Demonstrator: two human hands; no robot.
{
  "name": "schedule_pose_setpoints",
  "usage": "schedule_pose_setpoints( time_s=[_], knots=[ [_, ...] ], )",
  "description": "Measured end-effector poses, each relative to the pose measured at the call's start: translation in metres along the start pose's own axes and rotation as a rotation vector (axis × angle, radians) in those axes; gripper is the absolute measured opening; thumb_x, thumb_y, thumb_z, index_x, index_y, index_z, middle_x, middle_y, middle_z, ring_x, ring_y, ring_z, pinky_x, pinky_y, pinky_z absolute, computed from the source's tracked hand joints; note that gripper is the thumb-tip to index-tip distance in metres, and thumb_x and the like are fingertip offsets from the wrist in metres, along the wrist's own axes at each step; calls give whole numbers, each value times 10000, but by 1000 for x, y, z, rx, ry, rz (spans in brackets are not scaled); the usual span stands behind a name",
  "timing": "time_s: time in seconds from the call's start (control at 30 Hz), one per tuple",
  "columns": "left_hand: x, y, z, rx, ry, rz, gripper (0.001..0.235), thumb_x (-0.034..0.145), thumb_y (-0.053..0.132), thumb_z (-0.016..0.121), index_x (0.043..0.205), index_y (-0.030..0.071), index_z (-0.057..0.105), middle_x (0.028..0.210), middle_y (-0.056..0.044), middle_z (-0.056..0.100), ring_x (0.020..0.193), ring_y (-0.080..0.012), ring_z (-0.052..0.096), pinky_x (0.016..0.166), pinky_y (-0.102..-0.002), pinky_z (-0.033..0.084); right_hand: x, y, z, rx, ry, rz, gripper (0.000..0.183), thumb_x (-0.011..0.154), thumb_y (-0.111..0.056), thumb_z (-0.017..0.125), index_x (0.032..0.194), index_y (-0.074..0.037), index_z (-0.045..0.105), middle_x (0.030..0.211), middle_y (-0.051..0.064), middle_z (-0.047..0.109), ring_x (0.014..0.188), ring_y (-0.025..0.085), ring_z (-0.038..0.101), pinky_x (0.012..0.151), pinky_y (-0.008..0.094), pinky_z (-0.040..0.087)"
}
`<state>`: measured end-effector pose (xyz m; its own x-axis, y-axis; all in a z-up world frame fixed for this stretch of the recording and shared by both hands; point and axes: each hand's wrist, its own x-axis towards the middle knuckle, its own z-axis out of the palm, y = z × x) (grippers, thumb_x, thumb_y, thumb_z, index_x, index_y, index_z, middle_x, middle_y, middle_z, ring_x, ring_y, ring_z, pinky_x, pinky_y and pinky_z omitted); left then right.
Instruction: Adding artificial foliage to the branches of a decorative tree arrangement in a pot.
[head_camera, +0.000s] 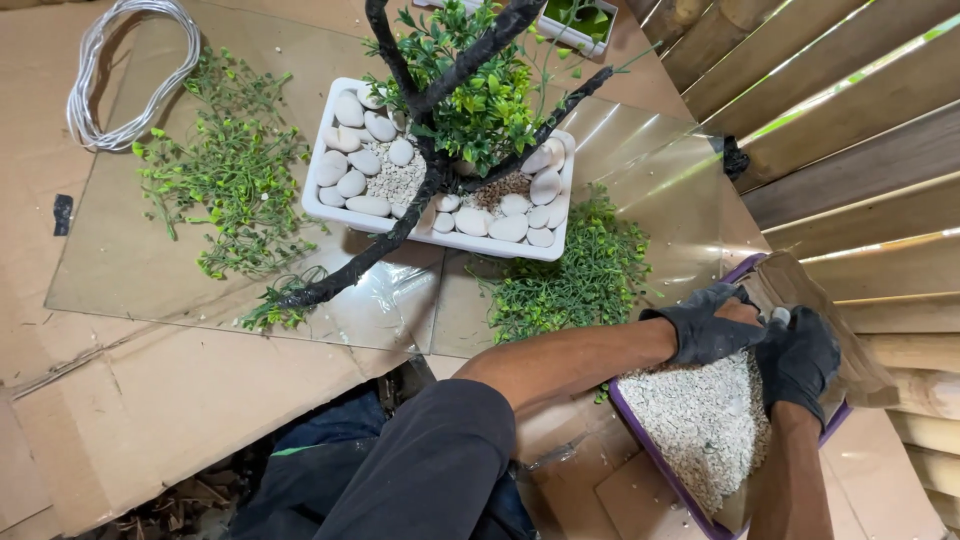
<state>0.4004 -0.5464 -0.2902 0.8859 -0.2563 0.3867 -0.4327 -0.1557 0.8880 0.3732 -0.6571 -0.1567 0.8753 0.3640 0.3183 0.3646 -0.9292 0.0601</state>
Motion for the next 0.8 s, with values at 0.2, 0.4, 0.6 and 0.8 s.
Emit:
schedule_pose_setpoints(
  time_s=[0.2,0.4,0.6,0.8],
  knots=[
    [-53,102,-46,-412,179,-76,540,990,511,451,1086,38,693,865,-131,679,788,-289,635,810,-528,503,-13,-54,-78,196,82,141,144,1081,-93,705,1100,48,681,1046,286,668,937,482,624,743,559,472],
    [-167,212,-137,-815,331,-29,295,1107,367,589,1255,122,660,1042,50,636,909,-69,584,801,-290,543,-37,-164,-180,433,92,63,254,1218,-191,598,1204,29,724,1001,214,711,888,382,653,706,508,481],
    [-280,282,-213,-976,455,-174,226,1107,178,598,1308,82,638,1033,10,665,766,-47,615,634,-169,544,-64,-294,-249,683,-294,102,251,1073,-209,535,1139,-31,699,1005,113,676,783,214,572,618,331,449],
    [-364,264,-242,-1651,778,-263,223,1139,253,472,1012,130,608,793,-80,740,722,-177,726,696,-226,538,-98,-382,-219,912,-465,170,351,884,-261,726,1227,-199,762,1172,168,736,1181,367,659,972,472,553]
  ],
)
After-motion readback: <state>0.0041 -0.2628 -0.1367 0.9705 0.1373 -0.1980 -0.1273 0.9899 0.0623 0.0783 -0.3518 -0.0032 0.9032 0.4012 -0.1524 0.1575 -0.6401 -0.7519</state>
